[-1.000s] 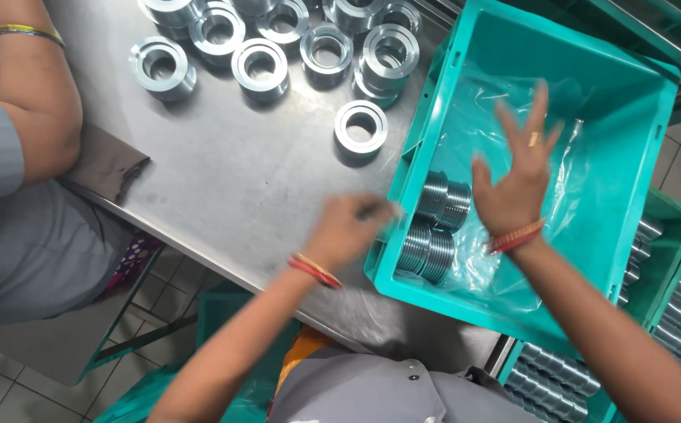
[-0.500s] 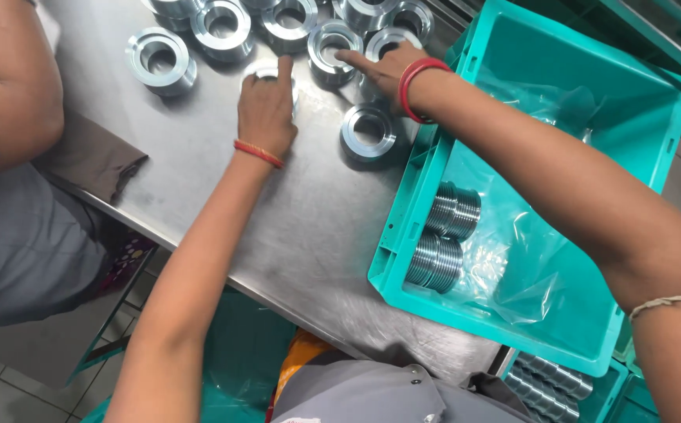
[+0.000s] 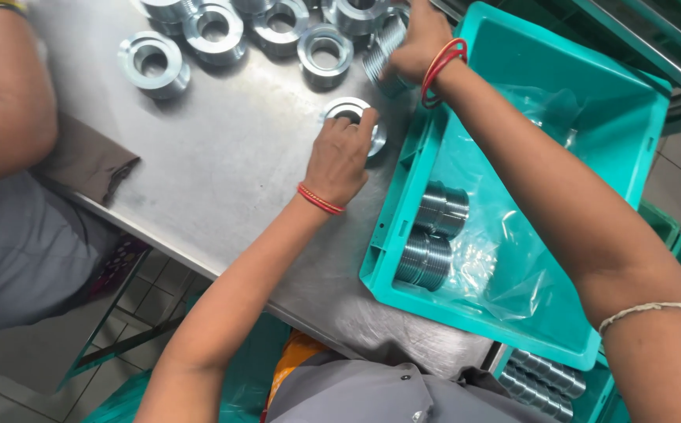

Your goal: The recorder picks up cylindrical metal parts from a table and packs them into green plastic crates, sometimes placing them in plastic bags first.

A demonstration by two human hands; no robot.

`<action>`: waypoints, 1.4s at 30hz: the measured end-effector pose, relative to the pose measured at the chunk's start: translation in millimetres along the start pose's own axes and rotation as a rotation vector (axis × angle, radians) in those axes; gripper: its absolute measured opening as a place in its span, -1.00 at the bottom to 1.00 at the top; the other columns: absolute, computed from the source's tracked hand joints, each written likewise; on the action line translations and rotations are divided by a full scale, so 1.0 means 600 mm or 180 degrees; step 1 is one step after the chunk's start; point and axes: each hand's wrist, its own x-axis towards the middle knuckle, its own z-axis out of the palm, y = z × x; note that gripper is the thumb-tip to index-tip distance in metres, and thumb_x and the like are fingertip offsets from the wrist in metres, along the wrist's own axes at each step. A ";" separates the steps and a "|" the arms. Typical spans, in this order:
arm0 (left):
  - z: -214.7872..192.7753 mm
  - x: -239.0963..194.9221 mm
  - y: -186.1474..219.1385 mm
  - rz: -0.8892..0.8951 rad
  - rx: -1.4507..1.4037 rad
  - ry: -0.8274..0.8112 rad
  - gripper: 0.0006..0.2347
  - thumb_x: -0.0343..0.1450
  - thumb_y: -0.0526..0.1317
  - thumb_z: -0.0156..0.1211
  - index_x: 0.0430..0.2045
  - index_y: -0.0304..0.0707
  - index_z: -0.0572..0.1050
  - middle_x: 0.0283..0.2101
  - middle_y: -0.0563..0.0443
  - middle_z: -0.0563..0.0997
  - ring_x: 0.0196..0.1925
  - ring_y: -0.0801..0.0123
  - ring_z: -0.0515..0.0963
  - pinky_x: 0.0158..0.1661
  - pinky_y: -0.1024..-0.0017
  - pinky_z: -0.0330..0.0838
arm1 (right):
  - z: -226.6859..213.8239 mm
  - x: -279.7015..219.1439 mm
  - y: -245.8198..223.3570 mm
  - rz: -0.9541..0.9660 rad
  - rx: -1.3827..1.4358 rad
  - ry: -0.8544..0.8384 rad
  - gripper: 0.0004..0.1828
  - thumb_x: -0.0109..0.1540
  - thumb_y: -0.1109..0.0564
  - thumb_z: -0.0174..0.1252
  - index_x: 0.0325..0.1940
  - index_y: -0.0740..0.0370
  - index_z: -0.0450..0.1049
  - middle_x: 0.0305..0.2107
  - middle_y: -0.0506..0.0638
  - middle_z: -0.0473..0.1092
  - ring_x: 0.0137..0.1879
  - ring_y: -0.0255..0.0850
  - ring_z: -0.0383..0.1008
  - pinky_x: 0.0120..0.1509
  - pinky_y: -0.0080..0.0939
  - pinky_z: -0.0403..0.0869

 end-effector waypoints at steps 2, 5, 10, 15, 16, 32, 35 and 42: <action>0.004 0.001 -0.003 0.0114 0.0084 -0.0089 -0.46 0.13 -0.47 0.27 0.04 -0.33 0.34 -0.37 -0.15 0.57 -0.15 0.01 0.55 -0.06 0.16 0.38 | -0.054 -0.024 -0.020 0.0298 0.0511 0.0112 -0.15 -0.19 0.11 0.64 0.07 0.34 0.38 -0.25 0.22 0.55 -0.09 0.14 0.60 -0.05 0.07 0.54; 0.004 0.010 -0.002 0.0365 0.0352 -0.0324 -0.47 0.19 -0.45 0.23 0.12 -0.36 0.35 -0.35 -0.17 0.58 -0.15 0.03 0.54 -0.06 0.17 0.38 | -0.159 -0.098 -0.054 0.0812 0.2113 0.0215 -0.40 -0.08 0.23 0.57 -0.07 0.50 0.47 -0.25 0.12 0.56 -0.08 -0.01 0.62 0.04 -0.05 0.55; 0.009 0.019 -0.010 0.0840 0.0763 -0.0551 -0.49 0.30 -0.39 0.18 0.21 -0.26 0.34 -0.36 -0.20 0.60 -0.23 0.04 0.56 -0.10 0.20 0.39 | -0.261 -0.238 -0.050 0.1046 0.3969 0.0293 -0.34 0.10 0.44 0.42 0.23 0.49 0.31 -0.07 0.20 0.54 0.04 0.04 0.68 0.14 0.09 0.68; 0.003 0.051 -0.006 0.0421 0.0577 -0.1426 -0.46 0.23 -0.39 0.26 0.17 -0.17 0.37 -0.43 -0.17 0.62 -0.29 -0.03 0.62 -0.13 0.11 0.44 | -0.157 -0.305 0.067 0.2577 0.4086 0.1102 -0.09 -0.02 0.52 0.37 0.36 0.49 0.14 -0.03 0.32 0.44 -0.04 0.06 0.66 0.09 0.13 0.65; -0.006 0.064 -0.005 0.0436 0.0579 -0.1418 -0.46 0.23 -0.39 0.26 0.17 -0.17 0.37 -0.43 -0.17 0.62 -0.29 -0.03 0.62 -0.13 0.11 0.44 | -0.139 -0.306 0.070 0.2569 0.4085 0.1119 -0.09 -0.02 0.52 0.37 0.36 0.49 0.14 -0.03 0.32 0.44 -0.04 0.06 0.66 0.09 0.13 0.65; -0.073 0.241 0.099 -0.0980 -0.3177 -0.0374 -0.58 0.05 -0.45 0.59 -0.27 -0.27 0.55 -0.14 0.00 0.62 -0.18 0.31 0.70 -0.19 0.37 0.65 | -0.071 -0.357 0.051 0.2573 0.4997 -0.0121 -0.76 0.24 0.28 0.17 -0.01 0.36 0.42 -0.02 0.16 0.46 0.09 -0.03 0.51 0.26 0.03 0.51; 0.020 0.284 0.126 -0.1159 -0.3396 -0.0618 -0.59 0.03 -0.44 0.60 -0.30 -0.24 0.57 -0.20 -0.03 0.67 -0.19 0.25 0.71 -0.19 0.32 0.62 | -0.139 -0.358 0.053 0.3246 0.4790 -0.0105 -0.65 0.27 0.11 0.12 0.11 0.25 0.40 0.07 0.11 0.33 0.19 -0.01 0.34 0.33 0.21 0.41; 0.154 0.317 0.165 -0.2154 -0.2239 -0.1000 -0.59 -0.02 -0.34 0.59 -0.34 -0.21 0.58 -0.28 -0.04 0.69 -0.18 0.24 0.69 -0.17 0.36 0.52 | -0.159 -0.293 0.110 0.2644 0.5395 0.0274 -0.43 0.30 -0.22 0.04 0.17 0.28 0.43 0.15 0.24 0.35 0.26 0.07 0.35 0.27 0.13 0.42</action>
